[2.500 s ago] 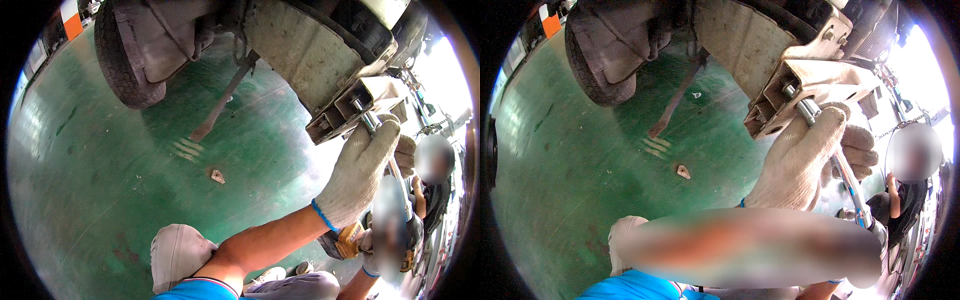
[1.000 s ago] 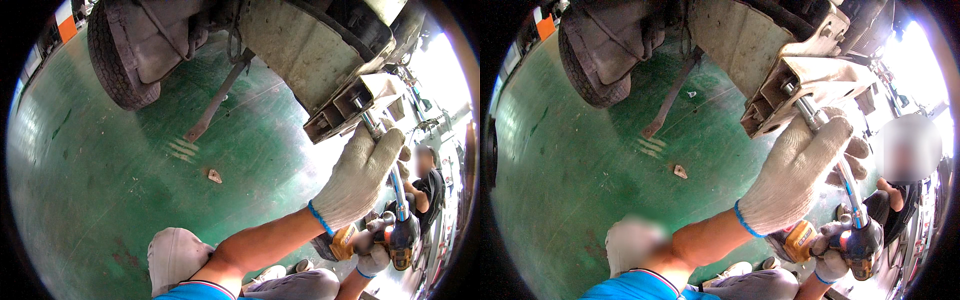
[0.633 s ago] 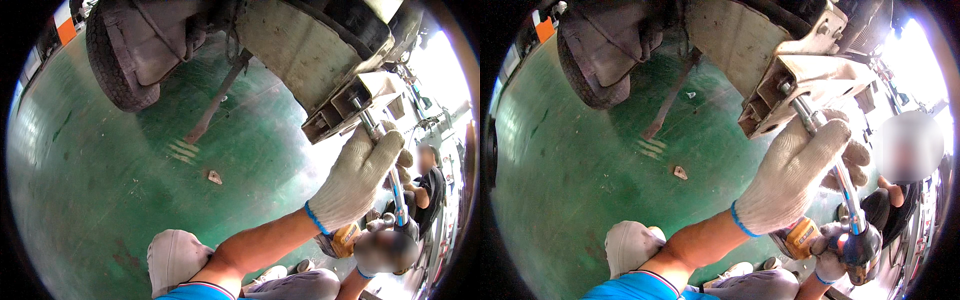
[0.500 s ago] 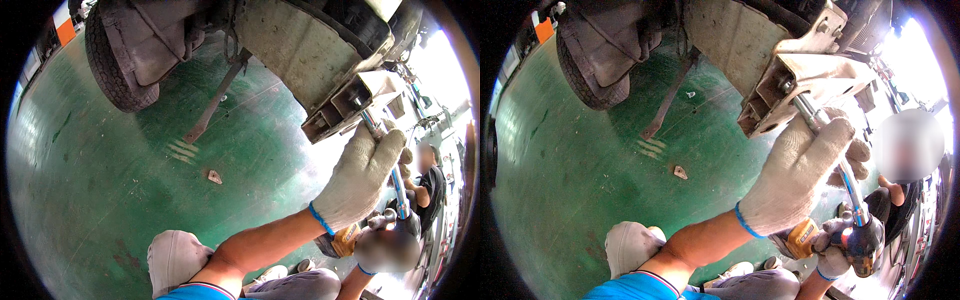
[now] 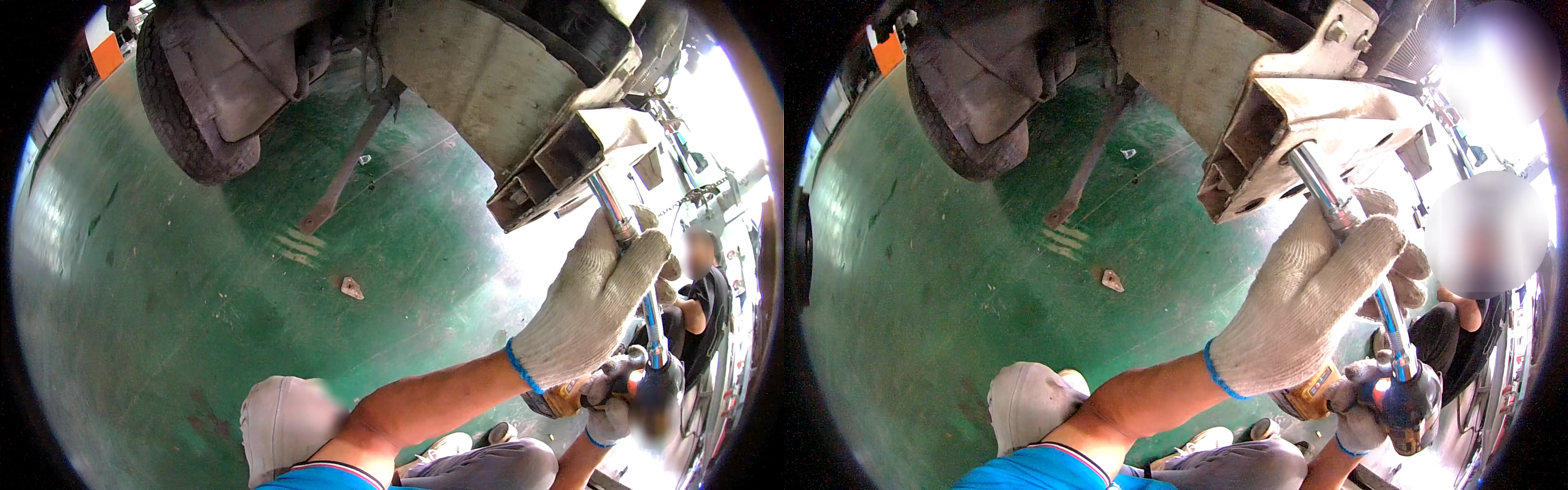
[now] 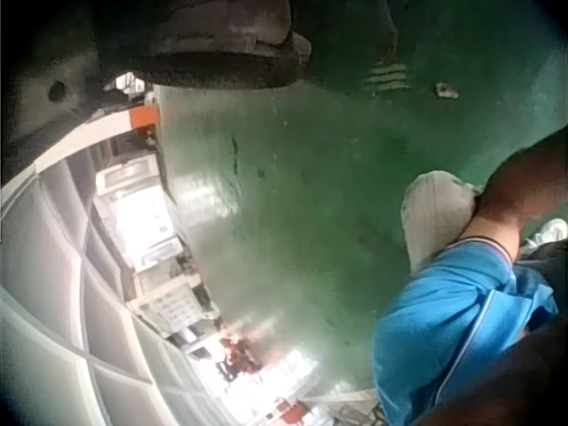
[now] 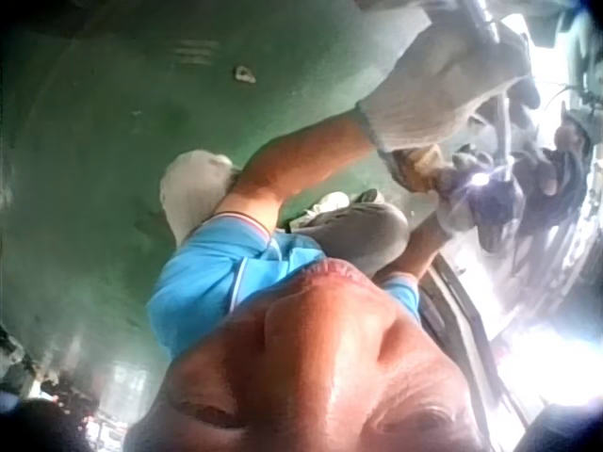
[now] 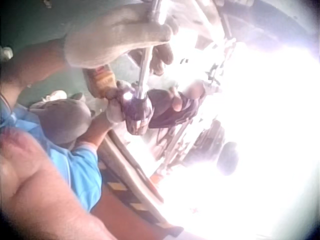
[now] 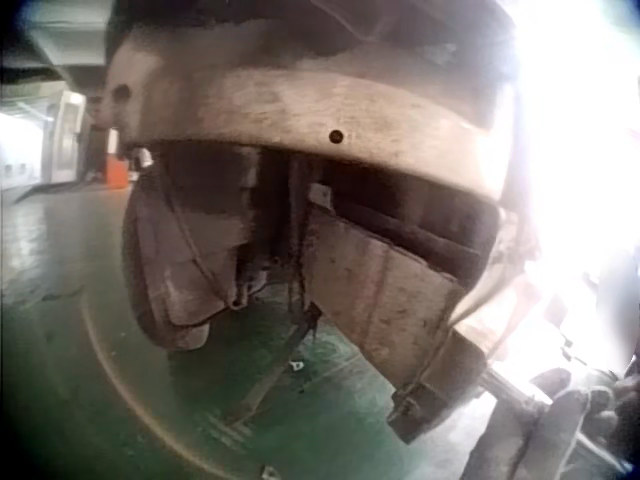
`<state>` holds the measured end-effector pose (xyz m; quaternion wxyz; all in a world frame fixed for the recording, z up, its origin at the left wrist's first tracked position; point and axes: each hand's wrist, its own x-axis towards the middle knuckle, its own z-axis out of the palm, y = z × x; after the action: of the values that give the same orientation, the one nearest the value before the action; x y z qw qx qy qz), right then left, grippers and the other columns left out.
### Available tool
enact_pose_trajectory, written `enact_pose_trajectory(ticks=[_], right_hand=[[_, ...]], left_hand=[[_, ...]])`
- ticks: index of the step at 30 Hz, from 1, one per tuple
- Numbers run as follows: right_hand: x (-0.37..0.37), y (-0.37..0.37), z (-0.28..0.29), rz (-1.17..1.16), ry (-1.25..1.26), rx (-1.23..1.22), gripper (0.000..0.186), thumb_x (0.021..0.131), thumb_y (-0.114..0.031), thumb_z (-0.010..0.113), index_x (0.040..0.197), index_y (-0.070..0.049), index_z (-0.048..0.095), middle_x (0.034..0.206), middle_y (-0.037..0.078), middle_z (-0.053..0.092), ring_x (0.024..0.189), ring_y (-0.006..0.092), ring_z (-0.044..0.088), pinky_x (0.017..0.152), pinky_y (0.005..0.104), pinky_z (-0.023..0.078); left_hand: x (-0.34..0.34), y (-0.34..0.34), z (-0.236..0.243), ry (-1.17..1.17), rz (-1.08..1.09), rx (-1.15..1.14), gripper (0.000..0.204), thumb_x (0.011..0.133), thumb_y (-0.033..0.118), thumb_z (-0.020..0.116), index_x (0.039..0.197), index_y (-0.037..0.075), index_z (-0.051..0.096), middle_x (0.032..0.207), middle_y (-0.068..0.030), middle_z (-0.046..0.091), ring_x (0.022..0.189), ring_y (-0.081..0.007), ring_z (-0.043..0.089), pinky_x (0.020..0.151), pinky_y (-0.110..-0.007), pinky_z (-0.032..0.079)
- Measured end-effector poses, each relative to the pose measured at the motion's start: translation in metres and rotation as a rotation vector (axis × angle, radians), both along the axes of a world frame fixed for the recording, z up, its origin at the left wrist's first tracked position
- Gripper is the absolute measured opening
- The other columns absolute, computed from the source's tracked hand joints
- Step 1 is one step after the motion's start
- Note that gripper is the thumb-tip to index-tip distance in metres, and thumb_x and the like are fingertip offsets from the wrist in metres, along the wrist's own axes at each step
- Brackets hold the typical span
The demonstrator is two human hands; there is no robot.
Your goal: The person inserts a threaded rod into a hole in a vehicle's undercarriage and then uses a power drill with a socket to tighten bolts. The person works on the underside of a vehicle in a workshop, handling bolts and a drill.
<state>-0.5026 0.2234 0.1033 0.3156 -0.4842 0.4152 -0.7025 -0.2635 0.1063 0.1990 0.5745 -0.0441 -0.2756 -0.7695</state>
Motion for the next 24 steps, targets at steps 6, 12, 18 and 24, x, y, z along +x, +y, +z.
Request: enact_pose_trajectory(ticks=[6, 12, 18, 24], right_hand=[[-0.015, 0.003, -0.021, -0.069, -0.008, 0.069, 0.062, 0.090, -0.052, 0.055, 0.127, -0.002, 0.047, 0.094, 0.018, 0.064, 0.076, 0.0286, 0.064, 0.055, 0.0385, 0.054], [-0.034, 0.002, -0.048, 0.275, -0.302, 0.032, 0.051, 0.085, -0.020, 0.061, 0.127, 0.006, 0.051, 0.106, 0.018, 0.064, 0.085, 0.0256, 0.064, 0.071, 0.0330, 0.054], [-0.022, -0.005, -0.088, 0.466, -0.633, 0.144, 0.079, 0.061, -0.008, 0.084, 0.128, 0.006, 0.045, 0.097, 0.020, 0.067, 0.063, 0.0265, 0.064, 0.056, 0.0400, 0.056], [-0.010, -0.002, -0.131, 0.521, -0.959, 0.138, 0.068, 0.063, -0.008, 0.077, 0.124, 0.006, 0.049, 0.102, 0.024, 0.068, 0.064, 0.0290, 0.065, 0.063, 0.0437, 0.058]], left_hand=[[-0.020, 0.003, -0.006, -0.097, 0.135, -0.060, 0.014, 0.103, 0.015, 0.049, 0.111, 0.003, 0.046, 0.089, -0.0062, 0.058, 0.082, -0.0099, 0.058, 0.076, -0.028, 0.049], [-0.032, 0.015, -0.017, -0.180, 0.138, 0.066, 0.029, 0.101, 0.020, 0.055, 0.121, 0.000, 0.048, 0.093, -0.0063, 0.060, 0.083, -0.0109, 0.058, 0.077, -0.028, 0.049], [-0.055, 0.023, -0.037, -0.363, 0.188, 0.098, 0.037, 0.102, 0.022, 0.055, 0.131, 0.002, 0.044, 0.119, -0.0104, 0.055, 0.104, -0.0146, 0.053, 0.090, -0.031, 0.046], [-0.068, 0.018, -0.067, -0.194, 0.145, 0.202, 0.049, 0.102, 0.020, 0.049, 0.146, 0.012, 0.031, 0.139, -0.0210, 0.049, 0.126, -0.0332, 0.052, 0.100, -0.051, 0.049]])
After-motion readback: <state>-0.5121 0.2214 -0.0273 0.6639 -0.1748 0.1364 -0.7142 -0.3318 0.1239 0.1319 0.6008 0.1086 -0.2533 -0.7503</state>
